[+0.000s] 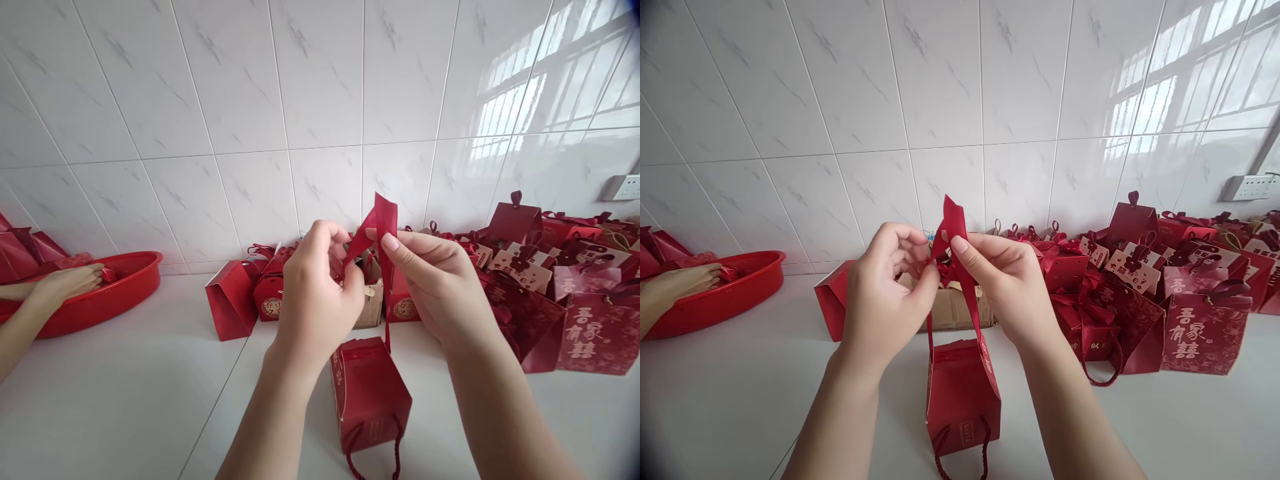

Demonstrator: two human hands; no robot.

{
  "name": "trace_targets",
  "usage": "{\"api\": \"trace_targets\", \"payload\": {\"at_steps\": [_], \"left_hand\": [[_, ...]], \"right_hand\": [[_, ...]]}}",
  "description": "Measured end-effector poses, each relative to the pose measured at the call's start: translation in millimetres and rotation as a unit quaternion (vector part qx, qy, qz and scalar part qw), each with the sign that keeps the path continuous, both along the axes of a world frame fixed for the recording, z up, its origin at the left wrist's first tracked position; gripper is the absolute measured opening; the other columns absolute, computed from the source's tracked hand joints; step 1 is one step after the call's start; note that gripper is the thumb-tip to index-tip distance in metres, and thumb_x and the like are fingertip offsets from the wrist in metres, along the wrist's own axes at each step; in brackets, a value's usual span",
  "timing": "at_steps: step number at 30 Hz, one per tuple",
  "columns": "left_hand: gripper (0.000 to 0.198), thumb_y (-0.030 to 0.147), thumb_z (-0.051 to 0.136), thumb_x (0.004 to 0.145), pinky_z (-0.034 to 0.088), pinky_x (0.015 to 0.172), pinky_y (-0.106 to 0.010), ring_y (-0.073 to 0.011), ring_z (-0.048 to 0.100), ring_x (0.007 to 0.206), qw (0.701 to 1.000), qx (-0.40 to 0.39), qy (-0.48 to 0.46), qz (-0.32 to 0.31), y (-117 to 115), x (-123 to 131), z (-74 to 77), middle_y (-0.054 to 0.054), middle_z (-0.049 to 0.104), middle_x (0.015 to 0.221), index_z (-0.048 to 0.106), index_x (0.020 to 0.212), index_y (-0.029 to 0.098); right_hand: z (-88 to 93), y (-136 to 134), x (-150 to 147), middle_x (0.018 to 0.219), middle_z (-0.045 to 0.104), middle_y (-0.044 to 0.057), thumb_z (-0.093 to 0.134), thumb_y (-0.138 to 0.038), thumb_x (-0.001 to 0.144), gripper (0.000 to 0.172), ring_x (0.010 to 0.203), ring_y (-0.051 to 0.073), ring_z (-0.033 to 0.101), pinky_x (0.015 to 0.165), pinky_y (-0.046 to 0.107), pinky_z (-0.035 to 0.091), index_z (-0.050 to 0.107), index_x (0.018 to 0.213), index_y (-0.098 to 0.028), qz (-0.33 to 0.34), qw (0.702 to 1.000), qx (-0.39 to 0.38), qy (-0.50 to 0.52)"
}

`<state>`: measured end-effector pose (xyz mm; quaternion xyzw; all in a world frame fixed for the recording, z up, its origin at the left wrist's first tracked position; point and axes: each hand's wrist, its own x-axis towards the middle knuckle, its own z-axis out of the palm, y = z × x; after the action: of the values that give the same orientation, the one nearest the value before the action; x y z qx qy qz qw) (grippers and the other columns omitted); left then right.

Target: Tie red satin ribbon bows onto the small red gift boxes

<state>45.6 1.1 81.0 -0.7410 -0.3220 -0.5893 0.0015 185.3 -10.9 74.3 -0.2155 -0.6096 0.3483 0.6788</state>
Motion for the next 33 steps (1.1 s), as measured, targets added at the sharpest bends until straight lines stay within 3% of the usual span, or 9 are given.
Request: {"api": "trace_targets", "payload": {"at_steps": [5, 10, 19, 33], "left_hand": [[0.006, 0.021, 0.063, 0.078, 0.051, 0.058, -0.023, -0.0133, 0.062, 0.066, 0.982, -0.127, -0.094, -0.108, 0, -8, 6.5, -0.003, 0.065, 0.076, 0.061, 0.082, 0.017], [0.018, 0.035, 0.069, 0.076, 0.048, 0.060, -0.021, -0.0114, 0.058, 0.065, 0.960, -0.166, -0.177, -0.139, 6, -12, 8.6, -0.002, 0.065, 0.069, 0.067, 0.077, 0.017], [0.020, 0.034, 0.069, 0.076, 0.037, 0.051, -0.020, -0.0084, 0.043, 0.055, 0.956, -0.128, -0.218, -0.150, 5, -7, 8.5, 0.003, 0.049, 0.055, 0.066, 0.065, 0.017], [0.022, 0.034, 0.069, 0.076, 0.035, 0.050, -0.021, -0.0085, 0.040, 0.054, 0.956, -0.103, -0.233, -0.146, 6, -7, 9.2, 0.003, 0.045, 0.055, 0.064, 0.062, 0.018]], "right_hand": [[-2.0, 5, 5, 0.083, 0.073, -0.001, 0.067, -0.026, 0.083, 0.010, 0.083, 0.014, 0.067, 0.076, 0.027, 0.055, 0.075, 0.089, -0.028, -0.016, 0.999, 0.013, 0.037], [-3.2, 8, 8, 0.082, 0.073, -0.002, 0.073, -0.023, 0.077, 0.010, 0.073, 0.012, 0.068, 0.066, 0.024, 0.056, 0.075, 0.085, -0.028, -0.056, 0.996, 0.027, 0.060], [-2.3, 9, 14, 0.080, 0.073, -0.003, 0.075, -0.022, 0.075, 0.009, 0.075, 0.012, 0.068, 0.066, 0.023, 0.056, 0.075, 0.080, -0.029, -0.096, 0.992, 0.031, 0.080], [-3.0, 10, 15, 0.079, 0.073, -0.005, 0.074, -0.022, 0.076, 0.012, 0.074, 0.010, 0.067, 0.066, 0.022, 0.056, 0.075, 0.081, -0.032, -0.096, 0.991, 0.058, 0.070]]}}
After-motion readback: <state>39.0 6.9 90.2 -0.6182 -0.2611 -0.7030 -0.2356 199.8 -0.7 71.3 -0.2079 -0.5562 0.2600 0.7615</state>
